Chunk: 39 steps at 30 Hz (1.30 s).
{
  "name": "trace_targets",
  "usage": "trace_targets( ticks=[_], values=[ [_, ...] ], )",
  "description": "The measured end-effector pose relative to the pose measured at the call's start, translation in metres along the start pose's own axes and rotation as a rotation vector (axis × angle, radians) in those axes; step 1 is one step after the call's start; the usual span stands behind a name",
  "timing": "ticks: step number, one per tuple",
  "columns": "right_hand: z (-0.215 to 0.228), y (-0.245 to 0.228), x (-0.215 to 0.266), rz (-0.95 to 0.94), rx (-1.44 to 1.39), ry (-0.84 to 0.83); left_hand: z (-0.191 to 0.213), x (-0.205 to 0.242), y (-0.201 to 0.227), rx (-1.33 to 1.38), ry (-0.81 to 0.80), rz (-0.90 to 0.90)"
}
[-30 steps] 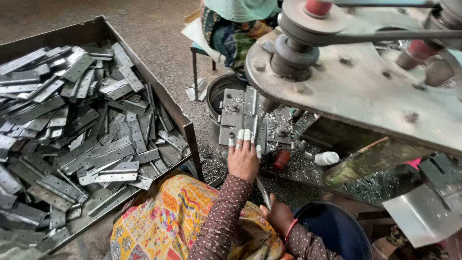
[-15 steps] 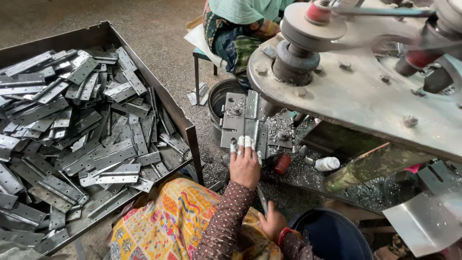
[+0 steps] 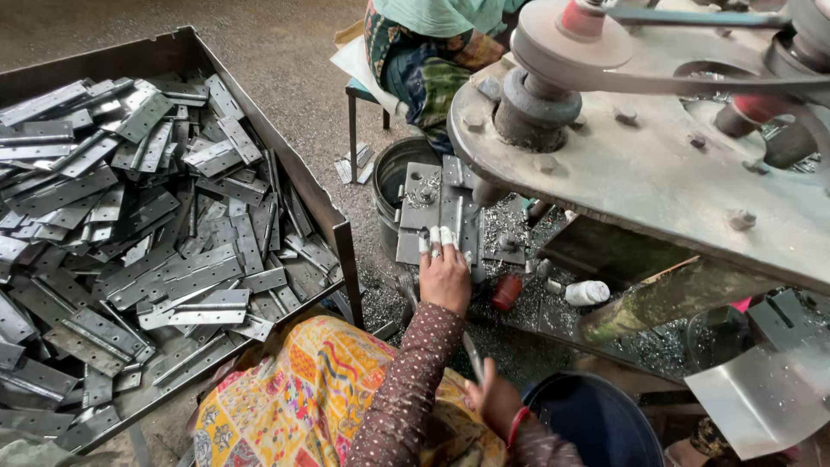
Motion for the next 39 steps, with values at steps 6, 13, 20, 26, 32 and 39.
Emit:
trace_targets(
  ticks=[6, 13, 20, 26, 32, 39],
  values=[
    [-0.024, 0.018, 0.004, -0.046, -0.090, -0.055, 0.016, 0.018, -0.003, -0.011, 0.221, -0.021],
    [0.001, 0.027, -0.021, 0.107, 0.076, -0.003, -0.018, -0.015, 0.002, -0.027, -0.024, -0.015],
    [-0.040, 0.021, 0.002, -0.101, -0.013, 0.000, 0.004, -0.011, -0.003, 0.009, 0.168, -0.019],
    [0.001, 0.028, -0.027, 0.148, 0.021, -0.025, -0.013, -0.021, -0.009, -0.023, -0.034, -0.042],
    [-0.037, 0.029, -0.002, -0.213, -0.093, -0.201, -0.032, -0.050, -0.015, 0.009, 0.006, -0.002],
    [-0.049, 0.040, -0.012, -0.064, 0.026, -0.093, -0.031, -0.044, -0.018, 0.024, -0.104, -0.022]
  ],
)
Point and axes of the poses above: each hand's wrist, its own x-axis away from the middle knuckle, its own z-axis out of the back of the hand, y = z × x, the point moved 4 cm from there along -x, towards the middle knuckle, and after that the axes turned 13 degrees about y, right-handed, at the moved point
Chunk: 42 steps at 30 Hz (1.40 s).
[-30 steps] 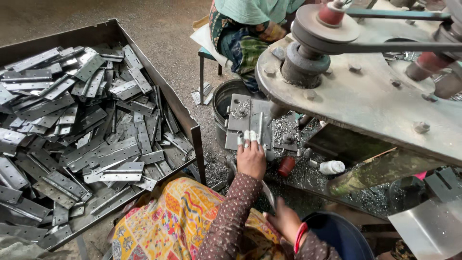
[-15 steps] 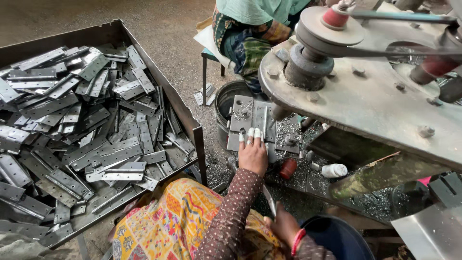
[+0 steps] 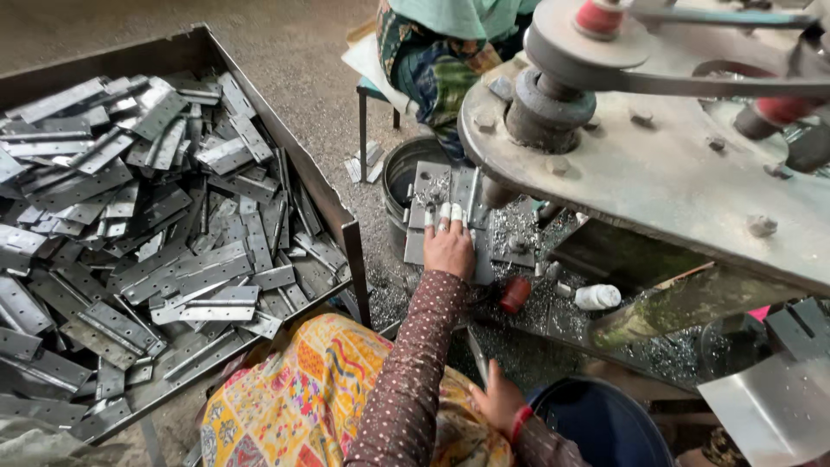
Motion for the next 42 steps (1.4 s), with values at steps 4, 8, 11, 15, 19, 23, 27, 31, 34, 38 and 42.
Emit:
trace_targets(
  ticks=[4, 8, 11, 15, 19, 23, 27, 31, 34, 38, 42],
  values=[
    [0.044, -0.007, -0.005, 0.103, -0.088, 0.062, 0.021, 0.017, 0.005, 0.059, 0.003, -0.002],
    [0.073, -0.030, 0.001, 0.143, -0.156, 0.065, 0.068, 0.083, 0.028, -0.023, 0.172, -0.079],
    [0.081, -0.043, 0.000, 0.110, -0.080, 0.046, 0.097, 0.115, 0.028, -0.067, 0.310, -0.091],
    [0.085, -0.053, 0.008, 0.138, -0.086, 0.112, 0.112, 0.118, 0.012, 0.079, 0.433, -0.197],
    [0.097, -0.061, 0.010, 0.117, -0.112, 0.096, 0.116, 0.101, 0.011, 0.363, 0.459, -0.147],
    [0.093, -0.060, 0.014, -0.036, -0.190, -0.109, 0.111, 0.082, 0.030, 0.106, 0.703, -0.205],
    [0.093, -0.058, 0.011, 0.112, -0.061, 0.032, 0.066, 0.057, 0.029, -0.032, 0.219, -0.085],
    [0.085, -0.052, 0.000, 0.099, -0.092, 0.041, 0.046, 0.055, -0.001, -0.192, 0.079, -0.006],
    [0.080, -0.047, 0.007, 0.124, -0.095, 0.064, 0.056, 0.071, -0.015, -0.154, 0.270, 0.096],
    [0.081, -0.047, 0.004, 0.123, -0.092, 0.036, 0.065, 0.080, 0.003, -0.049, 0.264, 0.012],
    [0.079, -0.045, 0.002, 0.142, -0.163, 0.068, 0.062, 0.079, 0.022, 0.112, 0.196, 0.023]
  ],
)
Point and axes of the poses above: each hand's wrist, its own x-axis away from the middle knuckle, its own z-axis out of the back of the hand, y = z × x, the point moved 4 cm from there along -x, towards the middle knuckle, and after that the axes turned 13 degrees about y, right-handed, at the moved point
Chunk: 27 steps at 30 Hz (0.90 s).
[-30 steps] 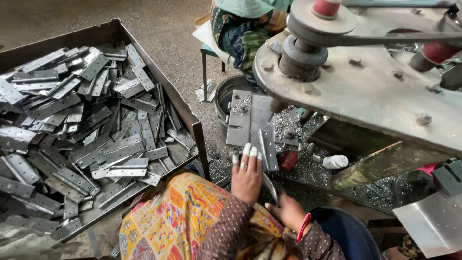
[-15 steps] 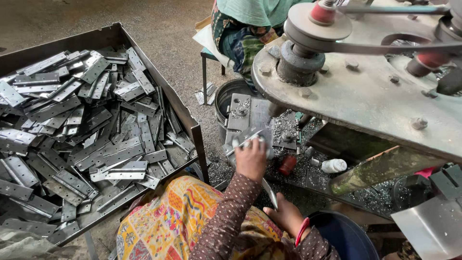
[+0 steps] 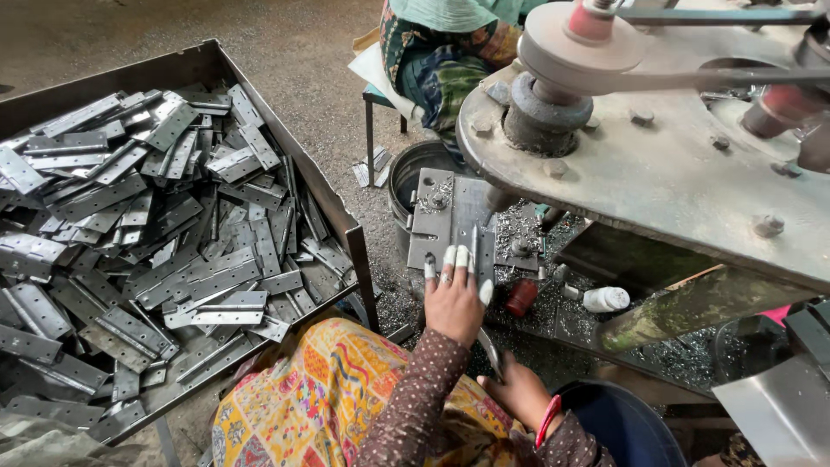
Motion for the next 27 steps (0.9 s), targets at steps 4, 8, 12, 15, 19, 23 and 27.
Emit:
trace_targets(
  ticks=[4, 8, 12, 15, 19, 23, 27],
  values=[
    [-0.015, 0.018, 0.003, -0.031, 0.116, -0.005, -0.006, -0.013, -0.003, 0.003, 0.026, 0.030],
    [-0.053, 0.035, 0.021, -0.259, 0.108, -0.034, -0.002, -0.018, -0.008, -0.034, 0.063, 0.028],
    [-0.068, 0.035, 0.024, -0.215, 0.094, -0.096, -0.006, -0.014, -0.011, -0.017, -0.055, 0.045],
    [-0.045, 0.024, 0.014, -0.097, 0.090, -0.061, -0.017, -0.016, -0.014, -0.055, -0.088, 0.036],
    [-0.006, 0.008, 0.010, -0.005, 0.243, -0.002, -0.031, -0.026, -0.016, -0.057, -0.044, 0.045],
    [-0.022, 0.016, 0.020, -0.257, 0.161, -0.148, -0.041, -0.041, -0.013, -0.103, -0.079, 0.051],
    [-0.066, 0.034, 0.021, -0.161, 0.101, 0.023, -0.025, -0.039, -0.013, -0.117, 0.011, 0.011]
  ],
)
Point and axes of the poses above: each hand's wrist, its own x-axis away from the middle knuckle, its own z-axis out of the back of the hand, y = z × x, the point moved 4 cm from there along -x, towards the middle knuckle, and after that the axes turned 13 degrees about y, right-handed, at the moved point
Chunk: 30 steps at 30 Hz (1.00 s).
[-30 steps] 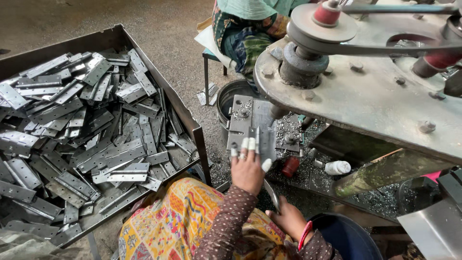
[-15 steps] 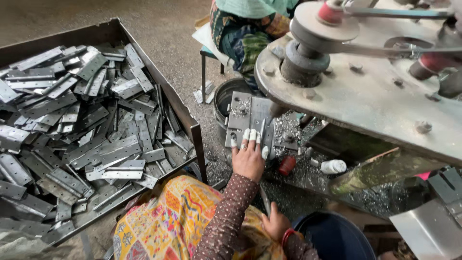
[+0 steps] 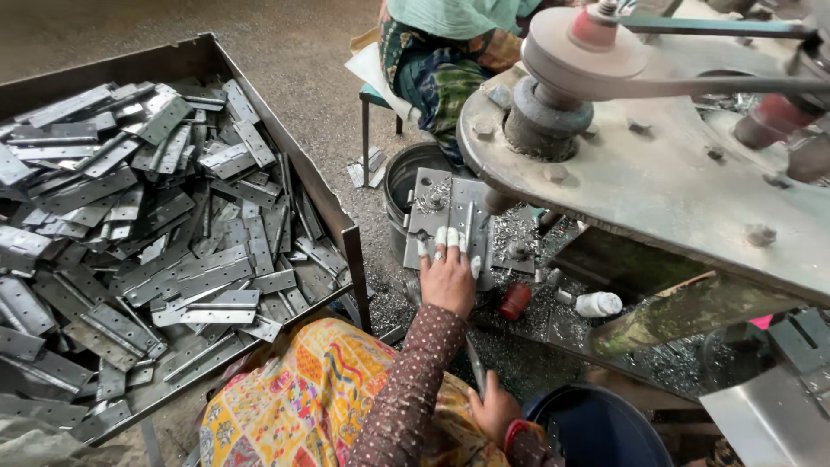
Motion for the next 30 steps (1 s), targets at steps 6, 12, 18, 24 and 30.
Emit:
trace_targets(
  ticks=[6, 12, 18, 24, 30],
  values=[
    [0.004, 0.015, -0.014, 0.538, 0.439, -0.077, -0.002, 0.014, -0.002, 0.040, -0.058, 0.001],
    [0.037, 0.001, -0.013, 0.087, 0.058, -0.046, -0.030, -0.013, 0.004, 0.063, -0.138, 0.026],
    [0.008, -0.010, 0.006, -0.083, 0.030, -0.144, -0.010, 0.004, 0.002, 0.025, -0.004, -0.021],
    [0.044, 0.001, -0.019, 0.063, 0.039, -0.115, -0.022, -0.004, -0.002, 0.009, -0.110, -0.030],
    [0.027, 0.009, -0.015, 0.059, 0.057, -0.040, -0.037, -0.025, -0.008, 0.056, -0.108, -0.003]
  ],
)
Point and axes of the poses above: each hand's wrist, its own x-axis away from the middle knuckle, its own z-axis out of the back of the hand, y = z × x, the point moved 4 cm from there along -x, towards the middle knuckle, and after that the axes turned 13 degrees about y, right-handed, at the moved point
